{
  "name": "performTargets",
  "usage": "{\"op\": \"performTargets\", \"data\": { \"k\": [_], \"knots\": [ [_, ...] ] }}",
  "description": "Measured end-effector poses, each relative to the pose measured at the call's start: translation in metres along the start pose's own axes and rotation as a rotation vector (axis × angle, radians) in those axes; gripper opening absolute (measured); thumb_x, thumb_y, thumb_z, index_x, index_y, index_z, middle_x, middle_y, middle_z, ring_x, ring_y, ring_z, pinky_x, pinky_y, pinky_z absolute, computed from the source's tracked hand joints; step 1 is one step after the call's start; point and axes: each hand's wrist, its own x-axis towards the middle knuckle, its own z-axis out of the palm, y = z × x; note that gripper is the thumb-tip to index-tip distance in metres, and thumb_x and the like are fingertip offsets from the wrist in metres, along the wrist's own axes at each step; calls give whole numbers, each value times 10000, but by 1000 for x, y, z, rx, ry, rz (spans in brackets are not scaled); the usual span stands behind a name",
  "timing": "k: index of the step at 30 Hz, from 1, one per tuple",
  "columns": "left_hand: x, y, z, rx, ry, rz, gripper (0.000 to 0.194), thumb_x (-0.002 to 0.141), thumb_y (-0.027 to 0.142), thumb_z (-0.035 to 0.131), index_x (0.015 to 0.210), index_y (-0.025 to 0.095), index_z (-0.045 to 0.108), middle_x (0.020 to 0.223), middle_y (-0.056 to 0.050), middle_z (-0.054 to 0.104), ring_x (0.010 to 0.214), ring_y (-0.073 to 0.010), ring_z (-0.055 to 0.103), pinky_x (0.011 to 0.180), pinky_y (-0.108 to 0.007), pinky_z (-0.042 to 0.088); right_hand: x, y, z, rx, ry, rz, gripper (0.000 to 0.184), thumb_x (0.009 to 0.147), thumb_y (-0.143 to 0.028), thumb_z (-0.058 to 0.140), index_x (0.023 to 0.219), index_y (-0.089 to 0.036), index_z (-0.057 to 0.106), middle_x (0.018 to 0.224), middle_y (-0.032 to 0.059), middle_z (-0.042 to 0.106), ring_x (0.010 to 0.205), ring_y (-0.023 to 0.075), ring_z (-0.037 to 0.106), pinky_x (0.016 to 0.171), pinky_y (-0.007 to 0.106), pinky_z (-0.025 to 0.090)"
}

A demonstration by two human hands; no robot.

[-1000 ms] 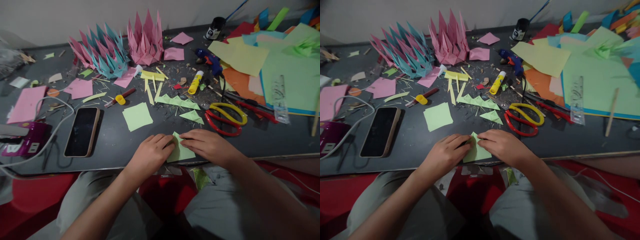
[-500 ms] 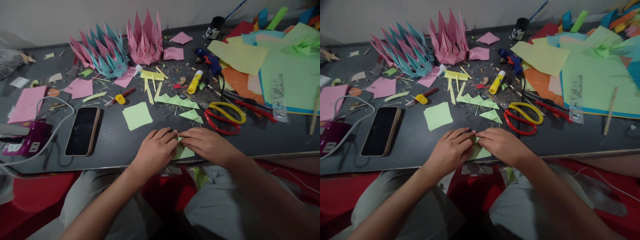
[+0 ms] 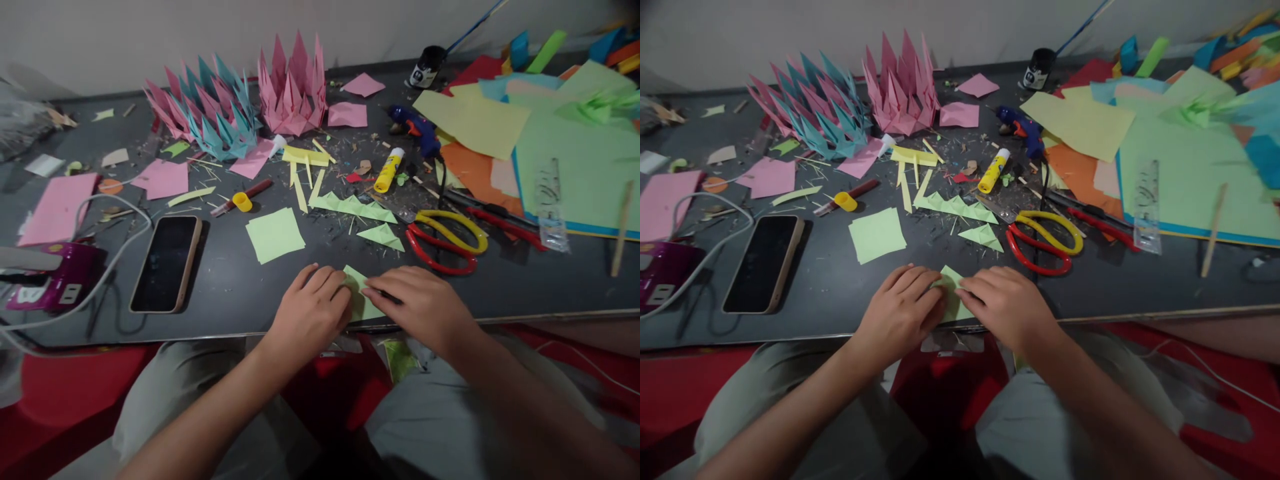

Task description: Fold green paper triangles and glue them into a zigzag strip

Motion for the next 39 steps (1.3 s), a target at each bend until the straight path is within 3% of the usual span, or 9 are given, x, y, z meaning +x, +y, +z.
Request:
{"op": "performTargets", "data": {
  "k": [4, 12, 21, 25, 29, 31, 34, 36, 39],
  "knots": [
    [-3, 2, 0, 23, 32, -2, 140, 853, 165, 461, 913, 145, 585, 971, -49, 642, 985, -194, 555, 919, -362, 404, 6, -5, 11, -68, -30, -8, 276, 909, -206, 395, 1052, -160, 627, 749, 40, 635, 660, 134, 574, 600, 249, 413],
    [-7, 6, 0, 22, 10, 11, 193, 861, 152, 446, 985, 120, 590, 1083, -73, 638, 1065, -200, 535, 925, -353, 408, 6, -7, 14, -134, -30, 8, 305, 918, -226, 372, 1079, -161, 624, 742, 40, 616, 615, 117, 552, 551, 239, 377],
    [-15, 24, -16, 52, -50, -121, 295, 873, 202, 418, 1096, 92, 577, 1111, -101, 644, 1051, -212, 560, 983, -399, 342, 12, -14, 11, -166, -136, 119, 333, 897, -251, 390, 1157, -232, 596, 729, 34, 587, 656, 134, 545, 535, 238, 358],
    [-23, 31, -26, 53, -70, -184, 276, 857, 210, 442, 1045, 85, 601, 1020, -120, 677, 938, -212, 603, 984, -419, 332, 13, -14, 8, -114, -171, 158, 338, 877, -228, 424, 1171, -242, 590, 756, 31, 579, 673, 137, 545, 536, 242, 369],
    [-22, 18, -26, -42, -23, -214, 203, 855, 213, 452, 891, 145, 640, 884, -60, 701, 798, -187, 615, 967, -432, 357, 12, -10, 10, -66, -160, 120, 338, 885, -223, 415, 1177, -225, 585, 750, 35, 566, 670, 145, 542, 552, 248, 393],
    [-19, 4, -22, -118, -36, -169, 198, 858, 256, 471, 937, 167, 628, 981, -51, 681, 896, -193, 601, 960, -414, 375, 12, -8, 11, -30, -153, 92, 334, 896, -228, 396, 1168, -204, 588, 745, 41, 560, 672, 150, 544, 583, 255, 415],
    [-16, -13, -15, -211, -181, 40, 495, 804, 456, 545, 1199, 162, 497, 1352, -81, 454, 1206, -234, 438, 1010, -410, 342, 11, -4, 12, 60, -137, 82, 330, 909, -228, 369, 1155, -184, 584, 771, 50, 567, 699, 152, 556, 634, 264, 438],
    [-17, -17, -11, -217, -236, 90, 587, 786, 470, 564, 1264, 156, 429, 1392, -82, 399, 1267, -235, 371, 1039, -431, 304, 10, -2, 9, 147, -97, 86, 321, 908, -214, 372, 1163, -176, 563, 832, 59, 581, 748, 147, 566, 684, 263, 446],
    [-20, -12, -9, -191, -229, 45, 492, 832, 354, 535, 1271, 164, 419, 1369, -71, 434, 1255, -222, 388, 1026, -424, 323, 6, 0, 2, 244, -34, -23, 257, 875, -242, 459, 1091, -174, 581, 892, 71, 588, 816, 154, 553, 750, 285, 441]
  ]
}}
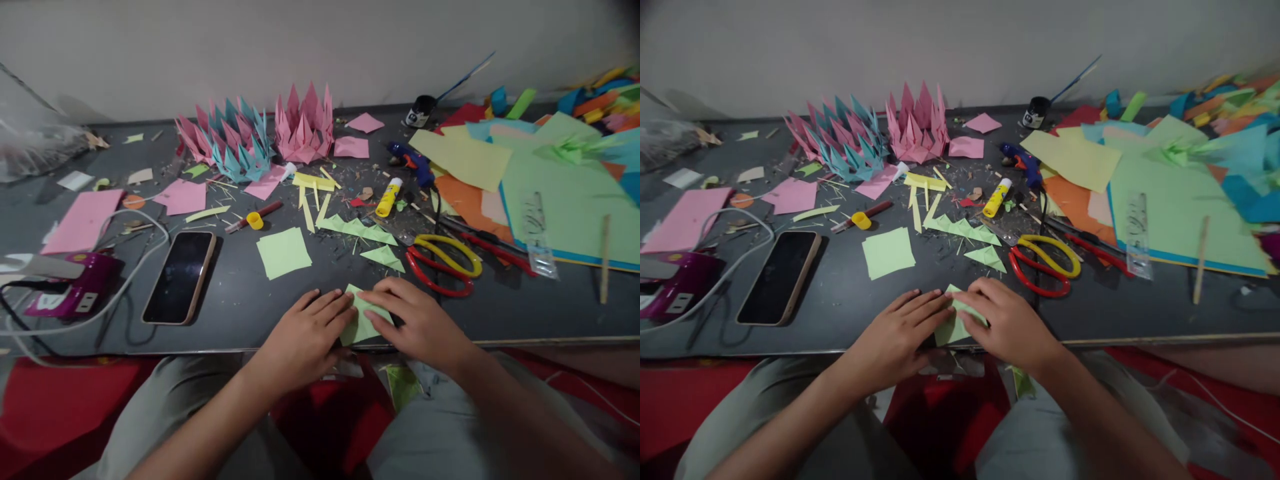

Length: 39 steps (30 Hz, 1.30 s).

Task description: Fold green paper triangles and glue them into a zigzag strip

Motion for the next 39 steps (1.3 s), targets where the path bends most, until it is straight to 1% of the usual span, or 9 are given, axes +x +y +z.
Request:
{"op": "performTargets", "data": {
  "k": [3, 5, 10, 12, 15, 18, 22, 30, 39],
  "knots": [
    [0, 11, 3, 13, 84, -55, 361, 867, 303, 478, 1192, 147, 497, 1283, -89, 520, 1158, -233, 481, 959, -404, 389, -5, -4, -5, 15, -51, -174, 221, 816, -339, 565, 965, -182, 610, 888, 69, 603, 816, 170, 540, 729, 310, 429],
    [0, 16, 4, 24, 154, -86, 294, 882, 277, 447, 1116, 130, 548, 1201, -101, 575, 1067, -236, 535, 889, -386, 434, -7, -8, -5, 6, -103, -230, 221, 817, -366, 562, 924, -178, 610, 889, 63, 619, 810, 170, 541, 698, 307, 415],
    [3, 17, 2, -34, 219, -132, 255, 897, 284, 422, 1019, 139, 592, 1101, -93, 619, 972, -234, 563, 781, -371, 468, -5, -7, -4, -16, -80, -219, 200, 899, -186, 418, 832, -166, 606, 813, 33, 639, 749, 140, 536, 672, 286, 389],
    [5, 13, 1, -85, 222, -155, 239, 900, 264, 415, 988, 152, 606, 1068, -81, 629, 946, -225, 566, 767, -371, 467, -4, -3, -6, -25, -63, -245, 208, 899, -159, 407, 839, -156, 606, 829, 40, 644, 762, 143, 537, 667, 285, 389],
    [8, 5, 4, -98, 298, -173, 205, 888, 194, 433, 924, 158, 631, 1011, -70, 643, 914, -214, 568, 743, -365, 462, -3, 5, -8, -28, -88, -265, 200, 895, -154, 413, 866, -152, 610, 880, 49, 650, 802, 156, 545, 692, 296, 400],
    [12, 0, 8, -105, 352, -184, 153, 859, 189, 504, 847, 173, 656, 962, -54, 650, 885, -209, 566, 738, -367, 454, -1, 11, -9, 51, -171, -194, 175, 886, -197, 453, 845, -176, 622, 898, 37, 644, 833, 154, 551, 759, 302, 415],
    [16, -6, 5, -200, 279, -215, 89, 806, 242, 604, 839, 219, 683, 956, -29, 646, 899, -204, 551, 770, -378, 445, 3, 12, -10, 160, -254, -20, 142, 866, -231, 495, 811, -201, 622, 889, 31, 622, 853, 149, 544, 787, 296, 426],
    [20, -15, -1, -290, 223, -211, 48, 745, 200, 668, 764, 231, 700, 922, -15, 646, 886, -198, 547, 762, -366, 447, 15, -6, -4, 214, -165, 342, 107, 779, -184, 550, 673, -199, 550, 735, 5, 564, 735, 139, 547, 672, 267, 429],
    [19, -15, 2, -318, 237, -207, 59, 754, 207, 661, 790, 229, 702, 948, -20, 637, 891, -188, 536, 778, -364, 435, 19, -10, 2, 200, -113, 460, 137, 749, -189, 547, 615, -198, 524, 692, -8, 529, 676, 129, 541, 629, 257, 412]
  ]
}}
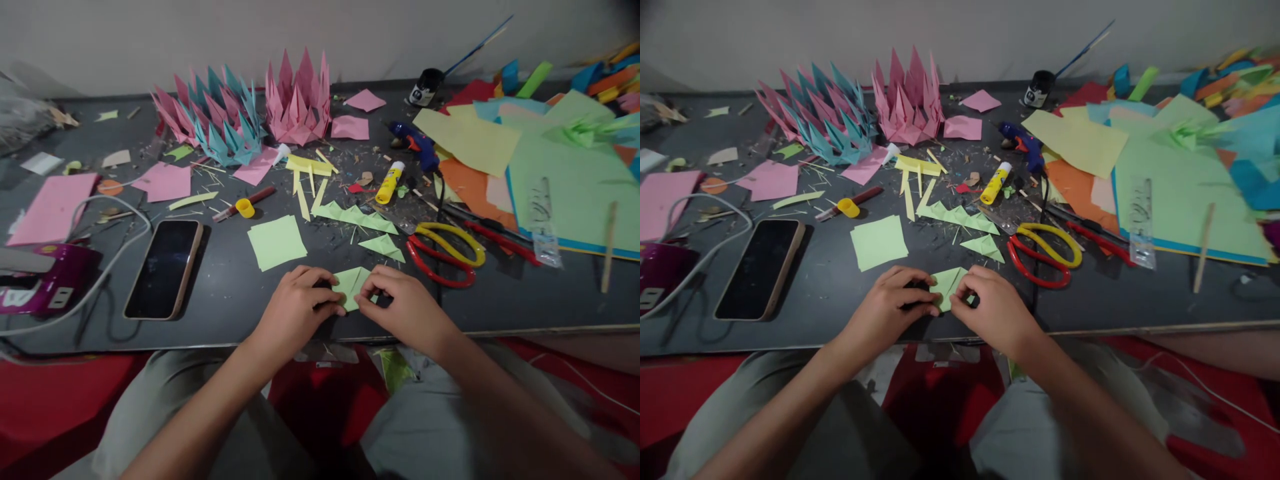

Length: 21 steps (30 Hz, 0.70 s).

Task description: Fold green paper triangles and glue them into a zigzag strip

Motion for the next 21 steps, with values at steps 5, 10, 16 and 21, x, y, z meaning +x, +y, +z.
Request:
{"op": "performTargets", "data": {
  "k": [5, 10, 16, 21],
  "knots": [
    [-2, 5, -2, 12, -32, -23, 79, 774, 228, 643, 831, 227, 698, 977, -26, 634, 921, -200, 531, 789, -379, 435, 1, 1, 0, -17, 13, 16, 144, 749, -194, 548, 608, -199, 520, 690, -6, 534, 653, 127, 538, 605, 259, 416],
    [-5, 8, -5, 129, -63, 22, 124, 832, 254, 571, 869, 232, 687, 1017, -30, 627, 954, -210, 533, 792, -380, 444, 2, 3, 0, -17, 18, 9, 141, 743, -192, 556, 605, -198, 527, 691, -9, 540, 636, 118, 537, 588, 248, 411],
    [-16, 23, 1, 371, -95, 294, 228, 881, 127, 431, 993, 98, 627, 1030, -91, 645, 1001, -196, 565, 859, -324, 458, 3, 3, 0, -56, 36, -6, 146, 731, -190, 570, 593, -201, 520, 663, -15, 529, 610, 112, 523, 579, 244, 405],
    [-32, 40, 15, 616, -69, 233, 328, 869, 109, 388, 1134, 19, 559, 1234, -162, 552, 1122, -254, 528, 829, -351, 478, 0, 6, 1, -97, 27, -39, 157, 730, -238, 614, 654, -203, 480, 701, -8, 508, 670, 129, 519, 609, 251, 414]
  ]
}}
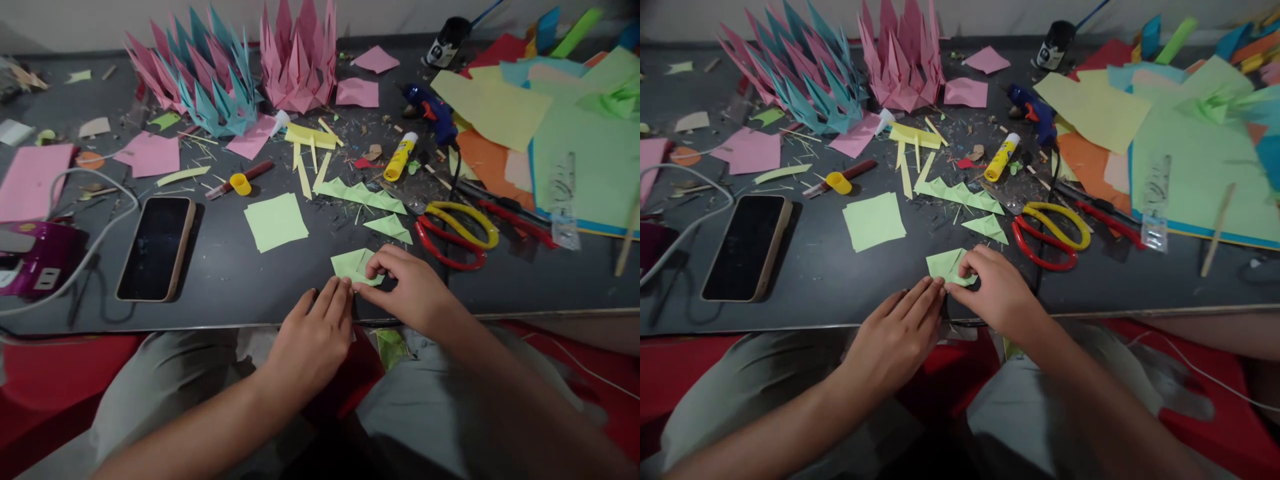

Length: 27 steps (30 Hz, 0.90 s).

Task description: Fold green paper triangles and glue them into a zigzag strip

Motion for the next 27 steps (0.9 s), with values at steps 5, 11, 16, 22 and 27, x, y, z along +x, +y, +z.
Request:
{"op": "performTargets", "data": {
  "k": [5, 11, 16, 22, 27],
  "knots": [
    [-3, 6, 0, 12, -54, -43, 352, 875, 119, 366, 1164, 43, 552, 1269, -138, 520, 1155, -244, 510, 824, -348, 481, -2, 6, -4, -21, 1, -31, 217, 753, -296, 625, 700, -215, 430, 736, 0, 507, 660, 132, 499, 586, 253, 412],
    [-1, 1, -2, -62, 7, -59, 327, 878, 129, 373, 1117, 55, 583, 1222, -134, 565, 1107, -234, 543, 764, -349, 492, -5, 20, -15, 4, -42, -33, 164, 788, -311, 573, 740, -219, 446, 764, 15, 514, 664, 137, 497, 581, 260, 428],
    [3, -13, 5, -259, 118, -106, 197, 884, 206, 454, 962, 136, 621, 1055, -48, 661, 971, -187, 598, 715, -315, 476, -9, 28, -23, 107, -102, -60, 158, 792, -274, 553, 934, -223, 505, 1000, 62, 546, 700, 125, 508, 629, 266, 467],
    [9, -29, 6, -339, 91, -74, 153, 877, 206, 483, 995, 148, 563, 959, -51, 635, 866, -184, 581, 709, -312, 460, -9, 29, -29, 125, -190, -157, 378, 758, -73, 444, 1089, -247, 500, 1214, 71, 515, 967, 155, 551, 703, 261, 490],
    [11, -31, 5, -227, 73, 9, 159, 883, 176, 461, 1014, 152, 548, 944, -43, 631, 851, -191, 587, 673, -313, 460, -9, 25, -27, 189, -192, -170, 358, 772, -89, 456, 1084, -249, 526, 1199, 71, 508, 833, 117, 586, 704, 256, 507]
  ]
}}
